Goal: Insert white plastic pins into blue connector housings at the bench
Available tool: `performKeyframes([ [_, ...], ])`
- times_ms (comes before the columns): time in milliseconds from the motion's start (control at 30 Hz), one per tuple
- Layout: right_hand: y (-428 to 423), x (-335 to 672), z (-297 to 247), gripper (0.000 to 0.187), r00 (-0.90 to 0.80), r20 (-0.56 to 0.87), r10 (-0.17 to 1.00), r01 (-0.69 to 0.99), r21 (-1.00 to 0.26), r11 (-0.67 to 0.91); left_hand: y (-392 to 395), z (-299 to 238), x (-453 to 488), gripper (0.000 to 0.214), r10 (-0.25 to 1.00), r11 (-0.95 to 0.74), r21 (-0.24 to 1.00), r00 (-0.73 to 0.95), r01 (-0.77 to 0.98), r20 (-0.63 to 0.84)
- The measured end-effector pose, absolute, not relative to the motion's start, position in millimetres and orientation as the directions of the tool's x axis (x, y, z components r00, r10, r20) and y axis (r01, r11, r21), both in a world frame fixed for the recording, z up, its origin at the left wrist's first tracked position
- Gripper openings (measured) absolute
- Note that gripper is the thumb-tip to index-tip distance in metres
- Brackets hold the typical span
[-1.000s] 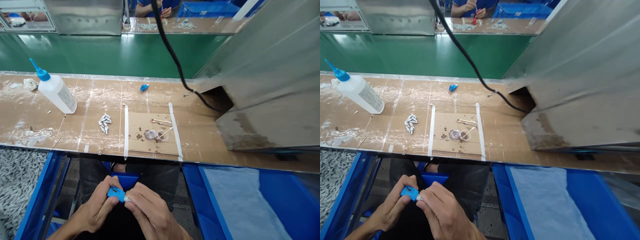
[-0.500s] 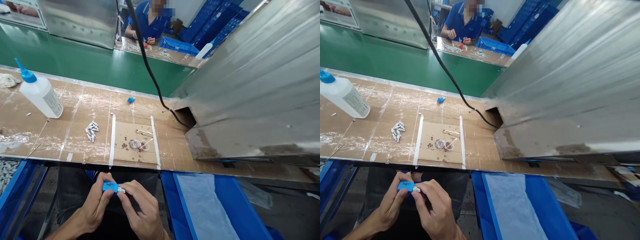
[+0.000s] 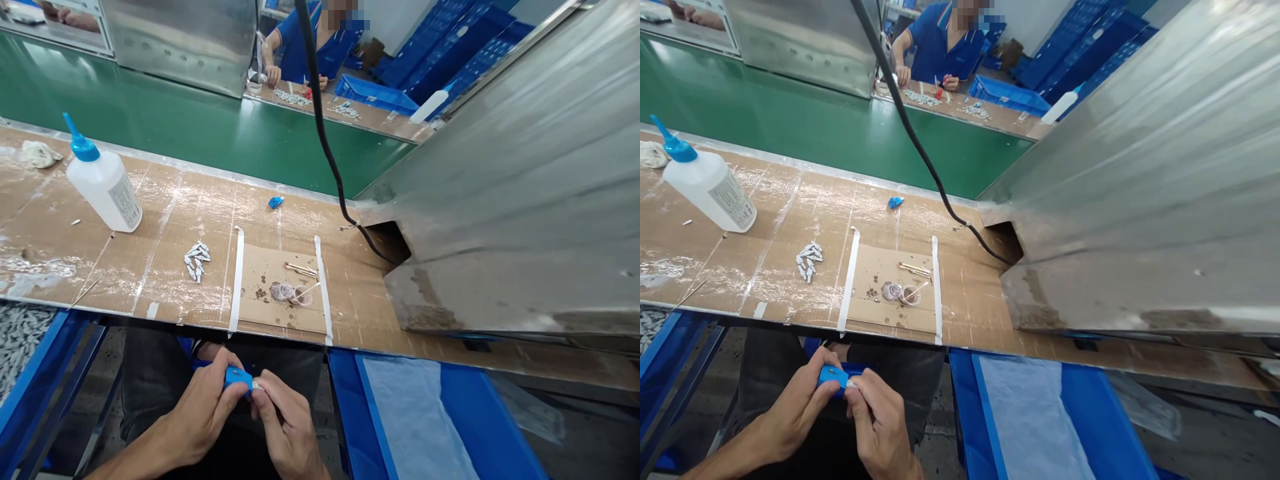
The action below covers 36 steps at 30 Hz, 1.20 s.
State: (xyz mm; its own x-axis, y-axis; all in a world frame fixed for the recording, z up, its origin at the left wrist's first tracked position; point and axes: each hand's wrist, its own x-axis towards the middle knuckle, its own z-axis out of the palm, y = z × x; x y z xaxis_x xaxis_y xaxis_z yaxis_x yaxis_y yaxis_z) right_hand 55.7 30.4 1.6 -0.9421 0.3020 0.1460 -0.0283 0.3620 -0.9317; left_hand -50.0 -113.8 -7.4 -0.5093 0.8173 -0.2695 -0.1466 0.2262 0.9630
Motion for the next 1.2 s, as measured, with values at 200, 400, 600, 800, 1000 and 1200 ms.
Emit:
performKeyframes([
  [200,30,62,0,0.033,-0.95,0.087,0.299,0.013,-0.948,0.318,-109,-9,-49,0.039,0.81,0.181,0.898,-0.458,-0.4,-0.367],
  [400,64,79,10,0.029,-0.912,0.149,0.382,0.073,-0.858,0.509,-123,-18,-69,0.04,0.559,0.09,0.899,-0.725,-0.429,-0.402],
  [600,125,46,50,0.028,-0.953,0.089,0.289,0.165,-0.649,0.743,-119,-18,-59,0.034,0.757,0.145,0.926,-0.564,-0.348,-0.33],
  [800,163,-3,78,0.027,-0.997,0.014,0.073,0.066,-0.291,0.955,-103,-26,-55,0.033,0.765,0.104,0.854,-0.508,-0.51,-0.397],
  [1000,175,-41,88,0.032,-0.97,-0.243,0.031,0.077,-0.182,0.98,-104,-24,-58,0.034,0.766,0.135,0.842,-0.484,-0.523,-0.424],
  [1200,170,-54,89,0.036,-0.921,-0.382,0.078,0.122,-0.094,0.988,-105,-24,-60,0.033,0.767,0.18,0.821,-0.445,-0.541,-0.461],
])
